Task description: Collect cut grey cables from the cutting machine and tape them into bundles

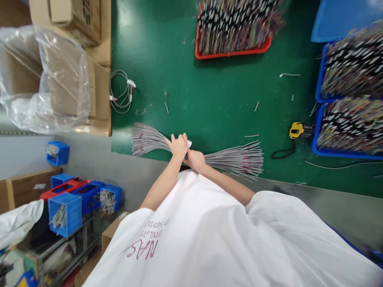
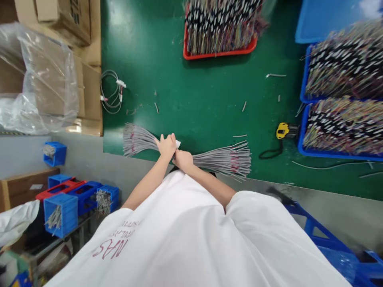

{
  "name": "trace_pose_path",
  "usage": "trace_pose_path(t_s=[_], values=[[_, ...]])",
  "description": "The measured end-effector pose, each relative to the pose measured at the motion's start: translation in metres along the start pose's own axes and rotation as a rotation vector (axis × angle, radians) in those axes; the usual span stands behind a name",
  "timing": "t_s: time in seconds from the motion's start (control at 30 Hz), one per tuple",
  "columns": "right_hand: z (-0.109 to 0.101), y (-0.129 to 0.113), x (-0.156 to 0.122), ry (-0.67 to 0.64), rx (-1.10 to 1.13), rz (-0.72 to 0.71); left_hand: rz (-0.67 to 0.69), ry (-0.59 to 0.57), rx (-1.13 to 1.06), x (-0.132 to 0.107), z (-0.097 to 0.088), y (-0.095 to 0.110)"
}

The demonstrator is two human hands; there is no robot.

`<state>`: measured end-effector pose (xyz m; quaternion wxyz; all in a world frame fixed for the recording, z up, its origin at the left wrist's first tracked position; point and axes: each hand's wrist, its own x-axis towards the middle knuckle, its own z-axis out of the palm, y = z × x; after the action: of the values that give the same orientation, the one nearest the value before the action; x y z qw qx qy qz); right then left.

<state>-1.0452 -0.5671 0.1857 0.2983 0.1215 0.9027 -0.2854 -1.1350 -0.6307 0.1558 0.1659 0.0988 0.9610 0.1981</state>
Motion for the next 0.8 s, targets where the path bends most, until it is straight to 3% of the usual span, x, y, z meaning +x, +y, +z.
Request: trace_pose_path(t_s=[0.1, 0.17, 0.3, 0.37, 0.43, 0.5, 0.63, 0.73, 0.8], values=[[-0.002, 0.001, 0.001, -0.016, 0.001, -0.003, 0.073, 0.072, 0.122, -0.010, -0.011, -0.019], [-0.002, 0.003, 0.002, -0.013, 0.010, -0.007, 0.135, 0.076, 0.143, -0.032, -0.023, -0.048], [0.005, 0.006, 0.005, -0.007, 0.021, 0.002, 0.258, -0.060, 0.145, -0.091, -0.041, -0.117], [0.009, 0.007, 0.008, -0.006, 0.020, 0.003, 0.305, -0.153, 0.129, -0.099, -0.036, -0.136], [0.014, 0.009, 0.011, -0.005, 0.020, -0.001, 0.374, -0.210, 0.131, -0.081, -0.023, -0.140], [0.017, 0.011, 0.013, -0.004, 0.022, -0.004, 0.479, -0.223, 0.144, -0.043, -0.007, -0.133], [0.018, 0.012, 0.015, -0.009, 0.023, 0.017, 0.843, -0.306, 0.037, 0.030, 0.014, -0.115], [0.014, 0.010, 0.012, -0.037, 0.013, 0.039, 1.043, -0.472, -0.089, 0.049, 0.018, -0.114], [0.011, 0.010, 0.009, -0.055, 0.005, 0.056, 1.015, -0.543, -0.180, 0.046, 0.019, -0.118]])
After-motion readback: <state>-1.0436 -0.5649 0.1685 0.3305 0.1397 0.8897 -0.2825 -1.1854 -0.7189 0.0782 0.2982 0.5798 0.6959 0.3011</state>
